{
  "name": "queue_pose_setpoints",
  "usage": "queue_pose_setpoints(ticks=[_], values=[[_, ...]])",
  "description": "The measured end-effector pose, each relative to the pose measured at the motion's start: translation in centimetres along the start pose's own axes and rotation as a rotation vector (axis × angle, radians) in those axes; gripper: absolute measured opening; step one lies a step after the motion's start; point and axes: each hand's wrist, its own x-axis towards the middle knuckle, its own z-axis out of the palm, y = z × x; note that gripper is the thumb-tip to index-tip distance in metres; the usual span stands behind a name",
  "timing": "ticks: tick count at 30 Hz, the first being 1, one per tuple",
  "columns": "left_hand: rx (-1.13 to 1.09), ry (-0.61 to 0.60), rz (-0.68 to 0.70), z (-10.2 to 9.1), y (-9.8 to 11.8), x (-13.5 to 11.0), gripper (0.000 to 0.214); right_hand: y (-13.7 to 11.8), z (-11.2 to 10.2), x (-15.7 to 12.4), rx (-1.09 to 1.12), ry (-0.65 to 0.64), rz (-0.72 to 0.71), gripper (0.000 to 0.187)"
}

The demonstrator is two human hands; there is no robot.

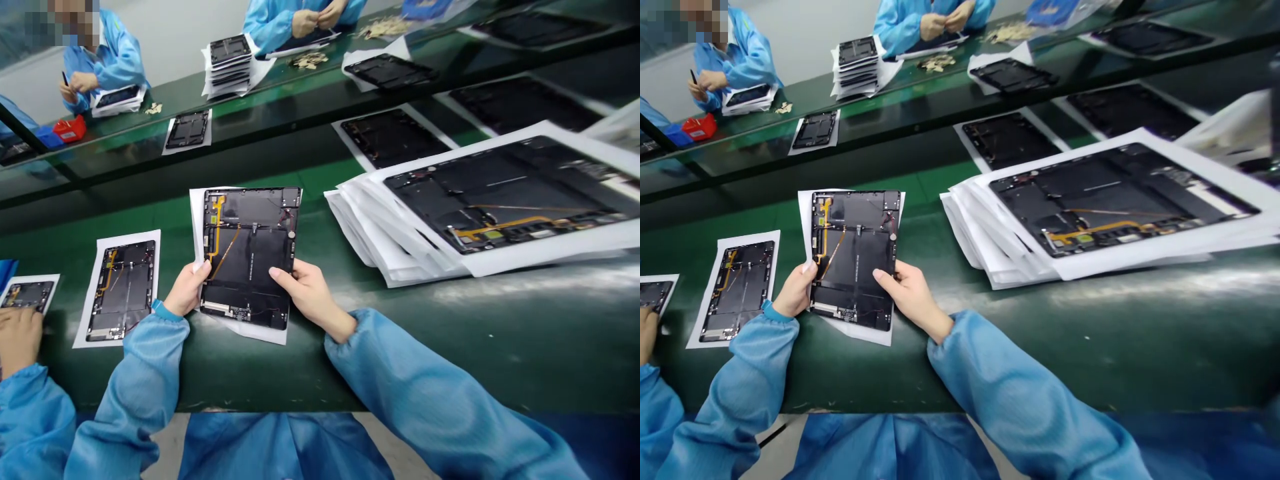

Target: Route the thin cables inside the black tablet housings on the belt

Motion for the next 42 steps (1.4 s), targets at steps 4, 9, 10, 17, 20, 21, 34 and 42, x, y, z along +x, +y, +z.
queue_pose_setpoints(ticks=[4, 9, 10, 17, 20, 21, 34, 42], values=[[0.013, -0.017, 0.006, 0.0, -0.1, 0.1, 0.067, 0.3, -0.1, 0.0, 0.020, -0.004, 0.011, 0.048], [0.018, -0.024, 0.006, 0.2, 0.1, 0.0, 0.068, 0.3, -0.1, 0.1, 0.013, 0.005, 0.021, 0.049], [0.020, -0.022, 0.006, 0.2, 0.2, -0.1, 0.068, 0.2, 0.0, 0.2, 0.020, 0.002, 0.025, 0.049], [0.136, 0.107, 0.172, 0.0, 0.0, 0.4, 0.062, 0.3, 0.2, 1.0, 0.149, 0.069, 0.066, 0.047], [0.304, 0.165, 0.223, -0.3, 0.0, 0.5, 0.059, 0.5, 0.4, 1.3, 0.192, 0.120, 0.069, 0.047], [0.385, 0.176, 0.239, -0.5, 0.1, 0.5, 0.057, 0.5, 0.4, 1.3, 0.192, 0.134, 0.060, 0.047], [0.717, 0.314, 0.449, 0.0, 0.5, -0.4, 0.042, 0.4, 0.5, 1.3, 0.029, 0.125, -0.010, 0.051], [0.862, 0.597, 0.411, -8.3, 7.3, -6.4, 0.048, 0.6, 1.1, 0.7, -0.006, -0.032, 0.018, 0.057]])
